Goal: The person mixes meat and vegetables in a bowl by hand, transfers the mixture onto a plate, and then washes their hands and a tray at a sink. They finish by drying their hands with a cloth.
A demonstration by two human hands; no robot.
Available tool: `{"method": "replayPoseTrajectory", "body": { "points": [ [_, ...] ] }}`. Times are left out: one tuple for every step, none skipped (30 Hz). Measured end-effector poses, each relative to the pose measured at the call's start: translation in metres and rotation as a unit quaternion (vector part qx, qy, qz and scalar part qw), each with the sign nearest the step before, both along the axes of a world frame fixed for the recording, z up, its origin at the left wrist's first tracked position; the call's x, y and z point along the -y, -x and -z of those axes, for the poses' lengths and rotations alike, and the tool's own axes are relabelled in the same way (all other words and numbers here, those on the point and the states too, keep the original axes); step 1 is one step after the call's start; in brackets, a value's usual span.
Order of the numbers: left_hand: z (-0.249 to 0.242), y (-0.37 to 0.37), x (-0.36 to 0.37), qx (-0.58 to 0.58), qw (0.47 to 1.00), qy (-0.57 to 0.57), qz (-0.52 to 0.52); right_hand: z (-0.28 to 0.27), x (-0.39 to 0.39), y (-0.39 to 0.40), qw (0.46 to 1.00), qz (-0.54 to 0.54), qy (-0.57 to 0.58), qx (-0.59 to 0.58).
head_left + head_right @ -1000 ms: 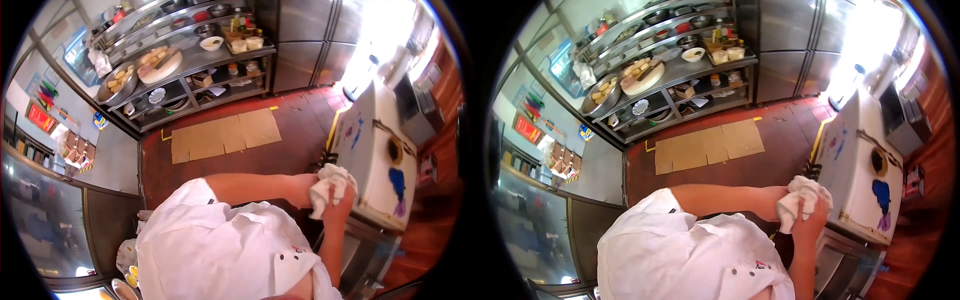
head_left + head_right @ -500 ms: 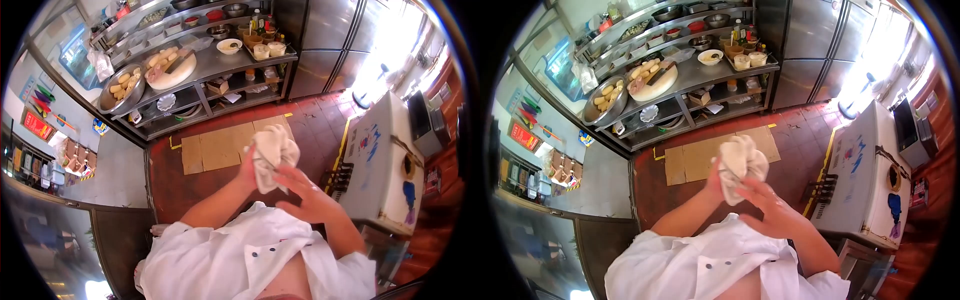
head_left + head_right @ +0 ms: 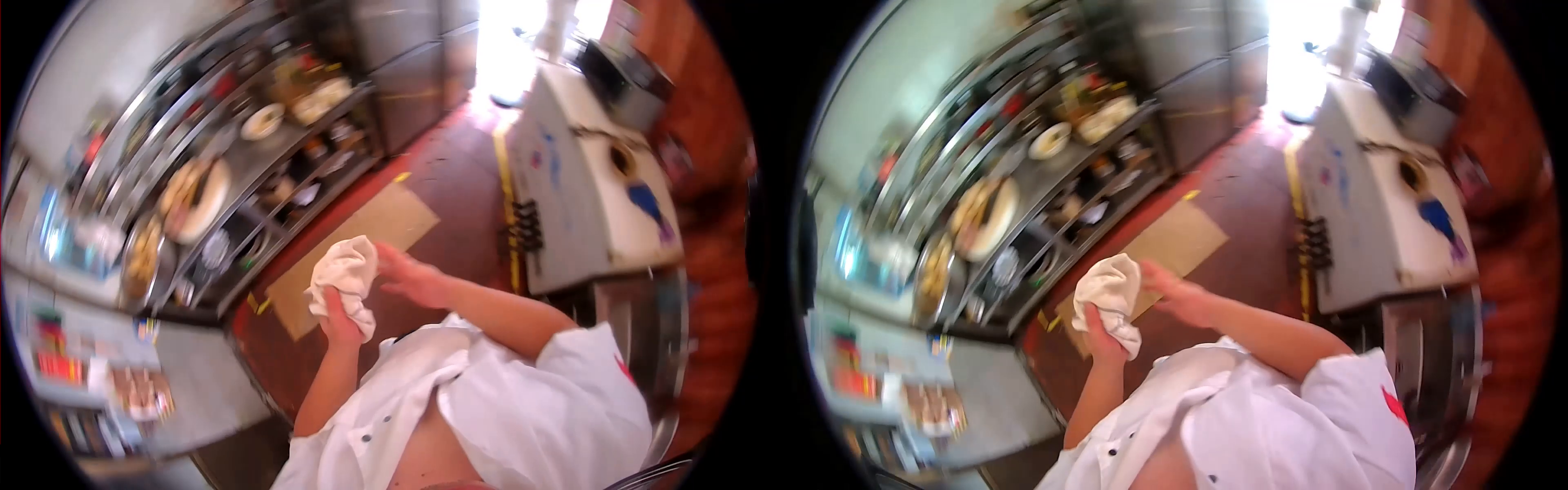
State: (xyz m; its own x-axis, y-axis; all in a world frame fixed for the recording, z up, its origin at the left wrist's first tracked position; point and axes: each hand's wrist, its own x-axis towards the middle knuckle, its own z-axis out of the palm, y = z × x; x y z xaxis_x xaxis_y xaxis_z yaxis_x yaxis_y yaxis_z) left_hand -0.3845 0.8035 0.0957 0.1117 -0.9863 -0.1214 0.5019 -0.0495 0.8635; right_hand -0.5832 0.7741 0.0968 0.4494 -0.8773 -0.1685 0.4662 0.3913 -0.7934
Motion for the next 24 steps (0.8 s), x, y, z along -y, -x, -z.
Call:
{"method": "replayPoseTrajectory", "body": {
  "points": [
    [0.011,0.035,0.007,0.198,0.97,0.133,0.05,0.008,-0.006,-0.003,0.994,-0.011,-0.081,0.079],
    [0.011,0.058,0.016,0.364,0.902,0.197,0.124,0.015,-0.013,-0.002,0.974,-0.026,-0.153,0.164],
    [0.012,0.081,0.024,0.527,0.783,0.287,0.165,0.004,-0.014,0.021,0.968,0.036,-0.143,0.204],
    [0.012,0.104,0.032,0.622,0.661,0.382,0.177,-0.017,-0.013,0.043,0.955,0.093,-0.129,0.249],
    [-0.003,0.134,0.035,0.59,0.662,0.419,0.198,-0.03,-0.012,0.07,0.939,0.145,-0.111,0.291],
    [-0.015,0.167,0.038,0.558,0.666,0.448,0.212,-0.025,-0.011,0.103,0.931,0.202,-0.106,0.286],
    [-0.02,0.19,0.039,0.583,0.616,0.461,0.262,-0.014,-0.014,0.133,0.919,0.253,-0.105,0.282],
    [-0.024,0.213,0.041,0.605,0.561,0.474,0.306,-0.009,-0.016,0.165,0.906,0.302,-0.101,0.278],
    [-0.025,0.237,0.045,0.626,0.504,0.486,0.343,-0.01,-0.02,0.199,0.885,0.354,-0.104,0.284],
    [-0.018,0.257,0.046,0.614,0.475,0.513,0.367,0.03,-0.017,0.24,0.872,0.413,-0.071,0.253],
    [-0.008,0.275,0.049,0.6,0.447,0.537,0.39,0.041,-0.024,0.281,0.837,0.457,-0.019,0.301],
    [0.004,0.293,0.051,0.585,0.42,0.559,0.411,0.043,-0.036,0.332,0.827,0.488,0.035,0.277],
    [0.017,0.311,0.051,0.569,0.459,0.538,0.42,0.043,-0.049,0.384,0.812,0.519,0.088,0.252],
    [0.036,0.326,0.058,0.567,0.484,0.51,0.429,0.044,-0.061,0.435,0.792,0.549,0.138,0.229],
    [0.061,0.335,0.067,0.565,0.509,0.48,0.437,0.04,-0.071,0.484,0.737,0.65,0.045,0.177],
    [0.102,0.334,0.077,0.592,0.532,0.429,0.428,0.037,-0.094,0.525,0.724,0.667,0.08,0.156],
    [0.146,0.327,0.088,0.618,0.553,0.373,0.415,0.007,-0.111,0.566,0.667,0.73,0.096,0.114],
    [0.186,0.316,0.101,0.633,0.567,0.274,0.45,-0.023,-0.127,0.607,0.601,0.79,0.105,0.064],
    [0.21,0.296,0.108,0.642,0.576,0.169,0.478,-0.053,-0.144,0.647,0.532,0.841,0.102,0.011],
    [0.219,0.273,0.107,0.625,0.592,0.091,0.501,-0.094,-0.155,0.679,0.477,0.868,0.139,-0.013],
    [0.225,0.255,0.107,0.603,0.606,0.014,0.518,-0.136,-0.161,0.698,0.446,0.872,0.2,-0.009],
    [0.217,0.239,0.105,0.619,0.583,-0.04,0.525,-0.174,-0.163,0.712,0.428,0.862,0.271,0.007],
    [0.205,0.224,0.101,0.631,0.558,-0.095,0.53,-0.207,-0.154,0.725,0.425,0.842,0.332,0.026],
    [0.21,0.202,0.099,0.665,0.527,-0.109,0.517,-0.224,-0.13,0.741,0.393,0.857,0.333,0.019]
  ]
}}
